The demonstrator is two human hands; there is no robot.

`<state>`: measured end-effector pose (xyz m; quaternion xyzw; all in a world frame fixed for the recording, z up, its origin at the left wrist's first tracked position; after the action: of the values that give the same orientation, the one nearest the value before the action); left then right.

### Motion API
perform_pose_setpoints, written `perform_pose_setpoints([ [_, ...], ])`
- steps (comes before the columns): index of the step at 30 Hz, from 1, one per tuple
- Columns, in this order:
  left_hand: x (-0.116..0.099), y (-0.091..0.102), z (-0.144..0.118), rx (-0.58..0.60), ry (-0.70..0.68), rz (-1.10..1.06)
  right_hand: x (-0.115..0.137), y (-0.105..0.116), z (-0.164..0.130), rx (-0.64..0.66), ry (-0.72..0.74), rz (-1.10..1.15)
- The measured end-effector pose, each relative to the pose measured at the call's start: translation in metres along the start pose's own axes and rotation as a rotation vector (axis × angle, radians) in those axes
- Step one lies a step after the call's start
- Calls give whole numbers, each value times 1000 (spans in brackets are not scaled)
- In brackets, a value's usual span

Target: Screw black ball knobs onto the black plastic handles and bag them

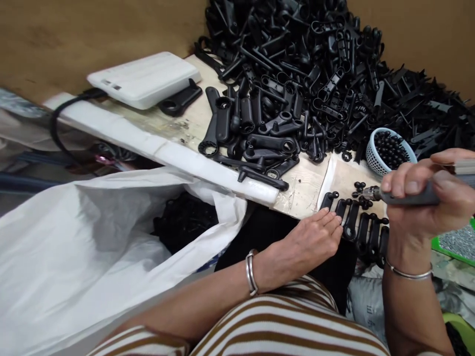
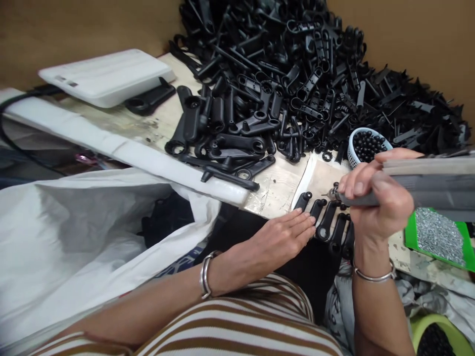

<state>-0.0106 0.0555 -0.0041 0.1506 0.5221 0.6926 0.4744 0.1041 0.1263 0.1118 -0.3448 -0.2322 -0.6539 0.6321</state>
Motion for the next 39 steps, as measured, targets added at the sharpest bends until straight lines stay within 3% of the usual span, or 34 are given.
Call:
perform_pose_setpoints([
  [6,1,-1,0,-5,8,-4,-15,-20,-9,50,9,-7],
  [19,1,2,0,-21,14,-21,-25,-21,-13,60,-35,-20],
  [29,0,3,-1,-49,17,-21,-33,-29,-12,202,-109,-18],
  [32,0,5,0,-64,16,-9,-37,-33,-15,191,-160,-30],
  [37,1,7,-1,-71,8,-14,-34,-32,-17,31,-95,-20],
  [39,0,7,-2,-76,8,-15,-35,-35,-17,76,-111,-31],
])
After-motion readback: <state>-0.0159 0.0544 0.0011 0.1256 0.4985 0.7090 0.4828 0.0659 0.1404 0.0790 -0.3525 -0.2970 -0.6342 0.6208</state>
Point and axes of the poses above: each hand's wrist, its own z-axis towards the middle knuckle, its own y-axis out of the back of the hand, x = y × z, the point moved 6 cm from there along z, towards the middle knuckle, and after that the axes turned 8 degrees about y, right-handed, at the moved point
